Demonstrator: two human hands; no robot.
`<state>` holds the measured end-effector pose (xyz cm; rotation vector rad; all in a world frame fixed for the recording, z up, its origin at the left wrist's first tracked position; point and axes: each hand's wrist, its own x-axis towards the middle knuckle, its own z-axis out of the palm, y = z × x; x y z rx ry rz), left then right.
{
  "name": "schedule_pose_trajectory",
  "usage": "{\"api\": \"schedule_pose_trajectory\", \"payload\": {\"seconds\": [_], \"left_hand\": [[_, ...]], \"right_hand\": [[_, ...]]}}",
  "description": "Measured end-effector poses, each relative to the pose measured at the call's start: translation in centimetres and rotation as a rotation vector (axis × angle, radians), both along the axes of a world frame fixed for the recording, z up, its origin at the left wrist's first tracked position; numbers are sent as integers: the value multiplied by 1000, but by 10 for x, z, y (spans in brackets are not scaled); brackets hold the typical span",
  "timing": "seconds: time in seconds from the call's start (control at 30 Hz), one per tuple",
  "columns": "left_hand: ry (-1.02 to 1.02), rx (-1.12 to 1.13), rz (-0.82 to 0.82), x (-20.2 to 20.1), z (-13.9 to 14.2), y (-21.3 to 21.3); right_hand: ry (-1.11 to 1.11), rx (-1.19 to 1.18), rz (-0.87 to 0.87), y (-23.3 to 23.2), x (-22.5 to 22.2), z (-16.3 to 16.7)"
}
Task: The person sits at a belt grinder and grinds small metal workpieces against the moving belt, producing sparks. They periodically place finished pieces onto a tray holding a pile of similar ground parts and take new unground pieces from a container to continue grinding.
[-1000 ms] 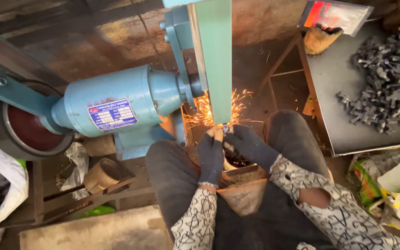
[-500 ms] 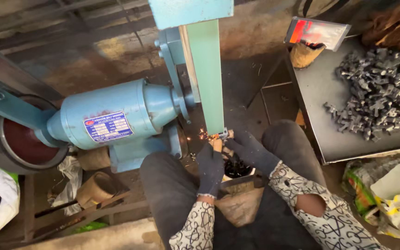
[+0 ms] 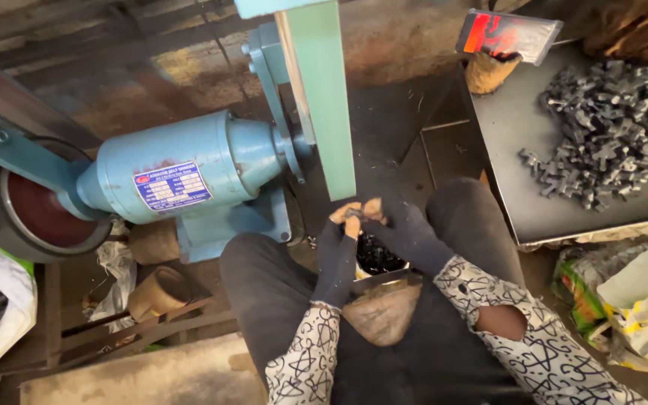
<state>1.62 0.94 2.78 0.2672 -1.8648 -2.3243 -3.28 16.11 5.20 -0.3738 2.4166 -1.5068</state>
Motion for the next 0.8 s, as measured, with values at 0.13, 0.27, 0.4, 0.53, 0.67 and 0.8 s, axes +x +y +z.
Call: {"api": "schedule_pose_trajectory", "payload": {"seconds": [0.13,0.27,0.4,0.53,0.67,0.8], "left_hand": [[-260,238,4,6,1,2],[-180,-49,51,-3,-10,-6],[-184,-66,109,-17,-30,-8],[-201,65,158,-23,-40,0],[-191,-170,169,-21,-34,12],[-208,-297,150,-21,-26,12]], "right_hand": [[-307,-362,-34,-9,13,-10],[-337,-418,-47,-13,-1,-23],[16,87,-57,-14,-24,-34],[-119,-48,-31,-9,-32,-46],[-200,-277,-38,4,-31,-57],[-187,-189,-56,9,-29,-54]]}}
